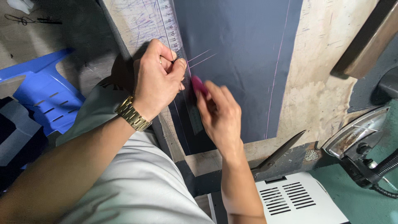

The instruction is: The person marks lines on a piece of dark fabric using a ruler and a piece of tailor's chalk, occasionally using a small block to hold the fabric in place.

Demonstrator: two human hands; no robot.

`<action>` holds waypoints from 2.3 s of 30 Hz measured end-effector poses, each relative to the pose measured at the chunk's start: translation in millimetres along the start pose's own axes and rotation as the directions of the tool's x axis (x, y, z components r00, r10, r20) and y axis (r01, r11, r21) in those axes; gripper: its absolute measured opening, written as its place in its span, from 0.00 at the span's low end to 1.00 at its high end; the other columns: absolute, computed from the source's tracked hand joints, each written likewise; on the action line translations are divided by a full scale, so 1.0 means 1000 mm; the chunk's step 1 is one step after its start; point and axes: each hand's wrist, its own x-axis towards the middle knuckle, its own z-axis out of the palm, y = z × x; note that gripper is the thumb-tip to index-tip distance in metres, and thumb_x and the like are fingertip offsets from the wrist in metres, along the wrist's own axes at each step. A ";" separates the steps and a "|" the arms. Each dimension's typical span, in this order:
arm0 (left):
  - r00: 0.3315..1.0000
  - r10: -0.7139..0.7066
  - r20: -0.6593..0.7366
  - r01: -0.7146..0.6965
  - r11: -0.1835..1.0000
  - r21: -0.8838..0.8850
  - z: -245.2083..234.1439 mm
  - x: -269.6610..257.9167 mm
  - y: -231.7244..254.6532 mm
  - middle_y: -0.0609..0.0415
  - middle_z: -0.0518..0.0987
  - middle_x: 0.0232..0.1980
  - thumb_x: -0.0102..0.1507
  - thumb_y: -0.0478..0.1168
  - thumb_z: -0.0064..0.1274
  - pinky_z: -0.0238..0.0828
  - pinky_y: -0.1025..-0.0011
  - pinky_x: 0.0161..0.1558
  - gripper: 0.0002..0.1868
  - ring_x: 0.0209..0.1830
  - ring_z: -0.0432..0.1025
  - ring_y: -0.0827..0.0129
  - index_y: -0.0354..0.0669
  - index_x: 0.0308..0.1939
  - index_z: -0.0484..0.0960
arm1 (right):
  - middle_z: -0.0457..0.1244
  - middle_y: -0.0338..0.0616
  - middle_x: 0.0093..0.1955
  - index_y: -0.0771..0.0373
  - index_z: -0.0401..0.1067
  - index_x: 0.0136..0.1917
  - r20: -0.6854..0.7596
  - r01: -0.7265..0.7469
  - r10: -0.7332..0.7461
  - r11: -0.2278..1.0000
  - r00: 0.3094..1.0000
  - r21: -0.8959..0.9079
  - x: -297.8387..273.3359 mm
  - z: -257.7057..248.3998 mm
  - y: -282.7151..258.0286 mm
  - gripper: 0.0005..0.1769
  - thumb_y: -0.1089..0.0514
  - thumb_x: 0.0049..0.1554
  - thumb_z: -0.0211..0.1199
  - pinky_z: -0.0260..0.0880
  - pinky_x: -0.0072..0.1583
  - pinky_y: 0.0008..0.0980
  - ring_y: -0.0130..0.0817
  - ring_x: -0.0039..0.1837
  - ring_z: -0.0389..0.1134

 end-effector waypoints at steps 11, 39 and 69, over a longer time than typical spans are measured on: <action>0.911 0.413 0.016 -0.412 0.910 -0.033 -0.065 -0.017 0.007 0.44 0.80 0.36 0.77 0.24 0.54 0.76 0.72 0.31 0.12 0.29 0.79 0.65 0.26 0.63 0.74 | 0.70 0.49 0.44 0.72 0.76 0.61 -0.217 -0.417 0.569 0.768 0.793 0.486 -0.079 -0.031 0.027 0.18 0.63 0.60 0.73 0.83 0.42 0.26 0.32 0.37 0.73; 0.751 0.485 0.448 -0.582 0.165 0.797 -0.129 -0.012 -0.066 0.65 0.70 0.33 0.69 0.58 0.62 0.66 0.59 0.28 0.30 0.25 0.74 0.62 0.77 0.77 0.83 | 0.65 0.46 0.53 0.69 0.74 0.65 -0.174 -0.208 0.325 0.851 0.930 0.482 0.013 0.017 0.016 0.16 0.62 0.66 0.69 0.88 0.45 0.26 0.26 0.46 0.66; 0.705 0.523 0.479 -0.618 0.121 0.777 -0.130 -0.005 -0.066 0.66 0.69 0.30 0.69 0.56 0.66 0.67 0.61 0.27 0.28 0.28 0.74 0.66 0.74 0.75 0.88 | 0.63 0.44 0.52 0.67 0.75 0.62 -0.166 -0.221 0.339 0.844 0.926 0.490 0.017 0.016 0.015 0.13 0.62 0.66 0.69 0.87 0.44 0.24 0.24 0.46 0.63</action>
